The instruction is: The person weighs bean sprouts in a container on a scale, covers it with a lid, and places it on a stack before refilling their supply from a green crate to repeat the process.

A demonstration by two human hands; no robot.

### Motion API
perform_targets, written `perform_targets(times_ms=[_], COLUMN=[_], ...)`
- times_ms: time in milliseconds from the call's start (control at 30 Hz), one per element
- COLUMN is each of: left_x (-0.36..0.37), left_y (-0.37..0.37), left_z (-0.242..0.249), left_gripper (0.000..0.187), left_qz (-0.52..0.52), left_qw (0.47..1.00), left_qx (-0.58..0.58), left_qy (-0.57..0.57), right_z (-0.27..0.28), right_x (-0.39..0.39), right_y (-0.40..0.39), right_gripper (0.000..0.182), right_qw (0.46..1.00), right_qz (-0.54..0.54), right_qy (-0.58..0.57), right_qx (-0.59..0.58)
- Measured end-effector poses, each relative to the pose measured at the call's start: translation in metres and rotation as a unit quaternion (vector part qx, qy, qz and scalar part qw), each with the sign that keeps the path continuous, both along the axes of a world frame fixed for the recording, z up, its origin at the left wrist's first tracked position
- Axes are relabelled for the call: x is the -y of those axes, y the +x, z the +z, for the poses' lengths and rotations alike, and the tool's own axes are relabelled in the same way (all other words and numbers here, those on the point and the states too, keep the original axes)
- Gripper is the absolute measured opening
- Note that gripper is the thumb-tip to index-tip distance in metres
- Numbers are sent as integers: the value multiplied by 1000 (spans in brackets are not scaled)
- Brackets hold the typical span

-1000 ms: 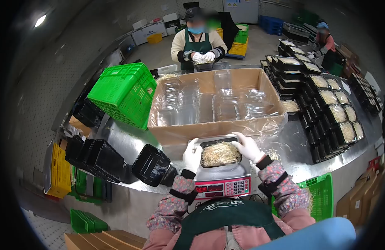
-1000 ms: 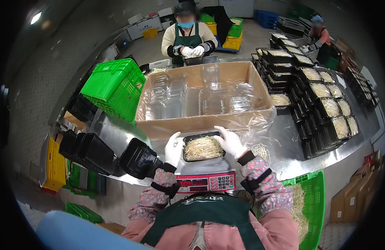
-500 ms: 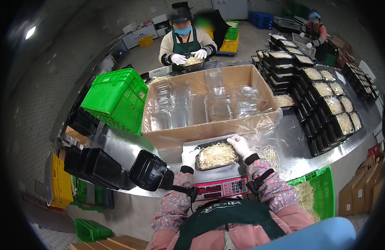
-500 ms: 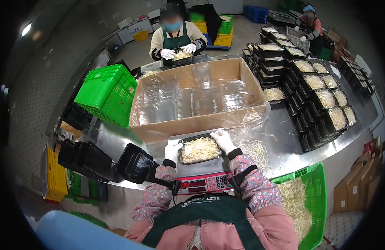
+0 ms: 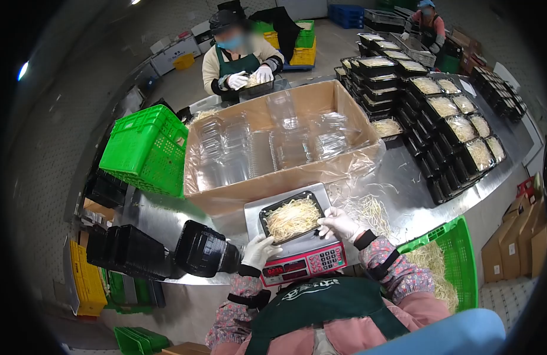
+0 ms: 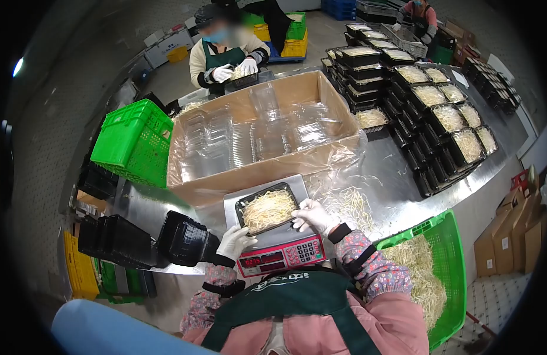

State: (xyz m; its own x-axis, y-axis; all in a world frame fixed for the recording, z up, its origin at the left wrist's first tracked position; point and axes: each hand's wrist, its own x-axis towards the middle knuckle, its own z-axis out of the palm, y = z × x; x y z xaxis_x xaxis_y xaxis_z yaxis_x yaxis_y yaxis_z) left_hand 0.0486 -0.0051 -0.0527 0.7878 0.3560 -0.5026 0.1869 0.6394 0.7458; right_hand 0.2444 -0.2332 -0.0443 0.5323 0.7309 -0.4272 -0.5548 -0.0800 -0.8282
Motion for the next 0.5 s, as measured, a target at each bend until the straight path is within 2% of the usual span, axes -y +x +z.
perform_targets(times_ms=[100, 200, 233, 300, 333, 367, 400, 433, 500], left_x=[6, 6, 8, 11, 10, 11, 13, 13, 21], left_y=[4, 23, 26, 28, 28, 24, 19, 15, 11], left_z=[-8, -14, -16, -3, 3, 8, 13, 14, 7], left_gripper=[12, 14, 14, 17, 26, 26, 31, 37, 51], left_qz=[58, 105, 111, 149, 145, 149, 138, 123, 15], left_qw=[997, 989, 989, 977, 973, 973, 981, 985, 994], left_qx=[41, 20, 20, -11, -30, -31, -66, -101, -103], left_qy=[-11, 99, 99, 149, 176, 176, 121, 65, -17], right_z=[-15, -17, -14, 11, 30, 36, 39, 40, 65], right_x=[-9, -17, -15, -14, -16, -17, -22, -27, -59], right_y=[-3, -5, -3, 7, 12, 20, 24, 28, 19], right_gripper=[25, 22, 22, 22, 26, 35, 38, 42, 43], right_qw=[998, 992, 993, 993, 963, 903, 811, 682, 713], right_qz=[-48, -114, -108, 38, 100, 151, 99, 40, -57], right_qy=[35, 35, 34, -98, -195, -252, -276, -286, -213], right_qx=[-18, -39, -39, 57, 156, 315, 506, 671, 666])
